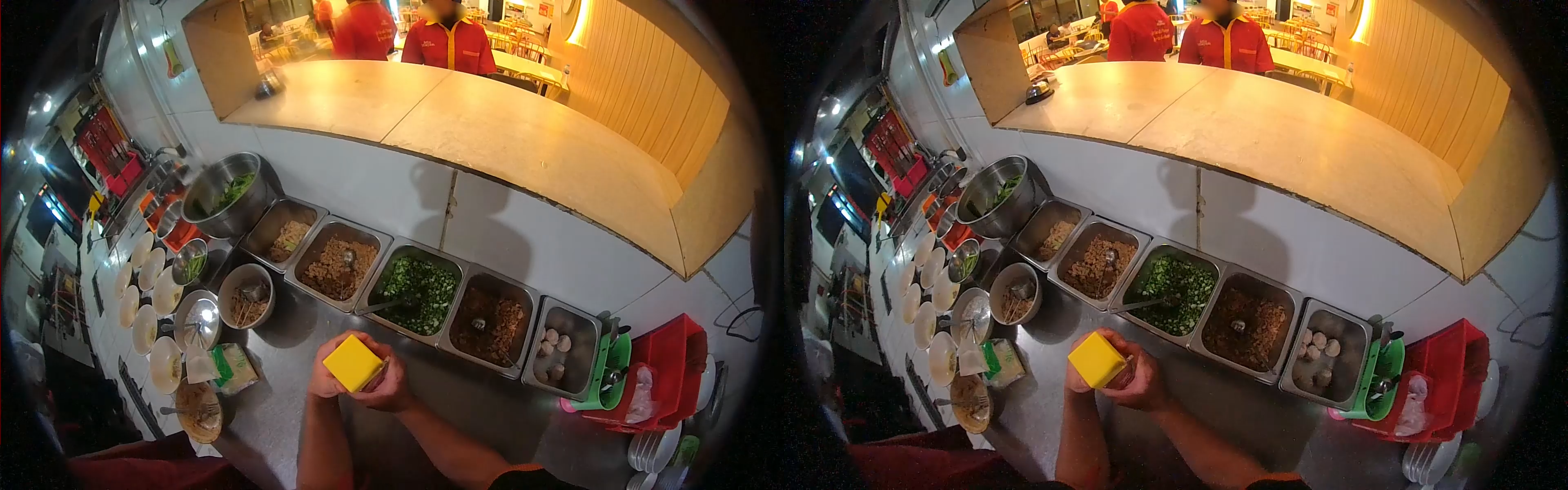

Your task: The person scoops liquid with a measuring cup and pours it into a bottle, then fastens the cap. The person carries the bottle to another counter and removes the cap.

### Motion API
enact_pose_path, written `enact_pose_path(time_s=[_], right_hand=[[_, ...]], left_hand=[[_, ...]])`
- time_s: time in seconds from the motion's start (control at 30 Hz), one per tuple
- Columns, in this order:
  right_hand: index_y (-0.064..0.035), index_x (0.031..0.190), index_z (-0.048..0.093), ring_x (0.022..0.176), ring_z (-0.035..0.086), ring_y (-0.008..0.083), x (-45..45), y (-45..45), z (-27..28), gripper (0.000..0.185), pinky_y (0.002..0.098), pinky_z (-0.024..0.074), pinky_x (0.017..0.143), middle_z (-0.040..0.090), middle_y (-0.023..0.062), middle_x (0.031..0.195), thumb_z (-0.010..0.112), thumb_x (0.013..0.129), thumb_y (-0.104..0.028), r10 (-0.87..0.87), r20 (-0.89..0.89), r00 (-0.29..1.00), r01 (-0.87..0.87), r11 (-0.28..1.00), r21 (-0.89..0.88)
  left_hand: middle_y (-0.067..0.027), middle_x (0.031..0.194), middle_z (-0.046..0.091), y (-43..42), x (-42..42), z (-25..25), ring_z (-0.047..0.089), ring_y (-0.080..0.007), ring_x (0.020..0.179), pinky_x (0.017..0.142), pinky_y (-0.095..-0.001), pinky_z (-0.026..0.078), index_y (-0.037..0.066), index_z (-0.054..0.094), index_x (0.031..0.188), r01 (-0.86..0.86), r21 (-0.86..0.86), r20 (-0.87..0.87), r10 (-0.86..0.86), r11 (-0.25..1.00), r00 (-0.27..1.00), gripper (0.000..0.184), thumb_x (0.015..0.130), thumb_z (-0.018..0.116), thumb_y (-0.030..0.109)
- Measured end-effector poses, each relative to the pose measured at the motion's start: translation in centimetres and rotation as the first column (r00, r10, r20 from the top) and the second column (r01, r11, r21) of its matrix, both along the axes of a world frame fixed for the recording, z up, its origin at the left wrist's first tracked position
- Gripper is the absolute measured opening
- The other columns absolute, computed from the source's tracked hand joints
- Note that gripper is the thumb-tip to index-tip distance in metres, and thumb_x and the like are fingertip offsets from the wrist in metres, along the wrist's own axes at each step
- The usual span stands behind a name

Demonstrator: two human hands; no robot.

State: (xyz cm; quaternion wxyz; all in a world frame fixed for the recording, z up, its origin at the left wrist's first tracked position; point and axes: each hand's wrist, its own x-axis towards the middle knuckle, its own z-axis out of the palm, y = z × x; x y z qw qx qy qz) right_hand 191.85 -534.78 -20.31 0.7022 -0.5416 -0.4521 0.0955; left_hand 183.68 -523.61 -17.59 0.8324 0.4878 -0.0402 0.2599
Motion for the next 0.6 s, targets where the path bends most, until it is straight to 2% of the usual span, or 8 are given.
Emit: enact_pose_path(time_s=[0.07, 0.13, 0.2, 0.37, 0.43, 0.6], right_hand=[[0.0023, 0.123, 0.051, 0.102, 0.066, 0.0304, -0.1, -0.1, -0.3, 0.074, 0.0381, 0.0517, 0.09, 0.064, 0.0171, 0.111, 0.089, 0.063, -0.022, -0.009, 0.019, 1.0, 0.01, 1.0, -0.02], [0.0017, 0.123, 0.051, 0.102, 0.066, 0.0302, -0.1, -0.1, -0.5, 0.075, 0.0387, 0.0522, 0.089, 0.064, 0.0171, 0.111, 0.089, 0.063, -0.023, 0.027, -0.041, 0.999, -0.028, 0.999, -0.027], [0.0015, 0.123, 0.05, 0.102, 0.066, 0.0297, -0.1, 0.1, -0.6, 0.076, 0.039, 0.0525, 0.089, 0.064, 0.0171, 0.111, 0.089, 0.063, -0.024, 0.047, -0.071, 0.996, -0.048, 0.999, -0.008], [0.0007, 0.125, 0.049, 0.101, 0.066, 0.0297, -0.3, 0.2, -2.6, 0.079, 0.0397, 0.0533, 0.087, 0.063, 0.0179, 0.112, 0.09, 0.062, -0.025, 0.08, -0.099, 0.992, -0.084, 0.996, -0.035], [-0.0004, 0.125, 0.048, 0.1, 0.066, 0.0319, -0.2, 0.0, -1.5, 0.08, 0.0399, 0.0534, 0.086, 0.063, 0.0186, 0.111, 0.091, 0.063, -0.026, 0.072, -0.019, 0.997, -0.073, 0.997, -0.041], [-0.0021, 0.124, 0.048, 0.1, 0.066, 0.0334, -0.1, 0.1, -0.5, 0.079, 0.0401, 0.0535, 0.086, 0.063, 0.0187, 0.11, 0.091, 0.062, -0.027, 0.018, 0.034, 0.999, -0.017, 0.999, -0.038]], left_hand=[[-0.0142, 0.123, 0.06, 0.1, -0.2, -0.3, 0.061, -0.0241, 0.114, 0.099, -0.0377, 0.047, -0.007, 0.048, 0.133, -0.003, 0.01, -0.012, 0.004, 1.0, 1.0, 0.101, 0.058, 0.094, 0.044], [-0.0141, 0.123, 0.06, 0.2, -0.1, -0.4, 0.061, -0.0242, 0.113, 0.099, -0.0378, 0.047, -0.007, 0.048, 0.133, -0.004, 0.025, -0.022, 0.004, 1.0, 1.0, 0.101, 0.058, 0.094, 0.044], [-0.0185, 0.116, 0.059, 0.1, 0.2, -0.5, 0.062, -0.0264, 0.104, 0.091, -0.0384, 0.051, -0.005, 0.051, 0.126, -0.06, 0.076, 0.012, 0.059, 0.995, 0.998, 0.087, 0.064, 0.089, 0.042], [-0.018, 0.115, 0.059, 0.2, -0.1, 0.2, 0.062, -0.0257, 0.102, 0.09, -0.0375, 0.051, -0.005, 0.052, 0.124, -0.03, 0.063, -0.026, 0.032, 0.998, 0.999, 0.084, 0.063, 0.089, 0.04], [-0.0177, 0.114, 0.059, 0.2, 0.0, 0.4, 0.062, -0.0256, 0.102, 0.09, -0.0373, 0.051, -0.005, 0.052, 0.123, -0.019, 0.069, -0.012, 0.02, 0.997, 1.0, 0.084, 0.063, 0.089, 0.04], [-0.0183, 0.116, 0.059, 0.2, 0.0, 0.4, 0.062, -0.0264, 0.104, 0.091, -0.0387, 0.051, -0.005, 0.051, 0.125, 0.002, 0.033, -0.002, -0.002, 0.999, 1.0, 0.085, 0.064, 0.089, 0.04]])
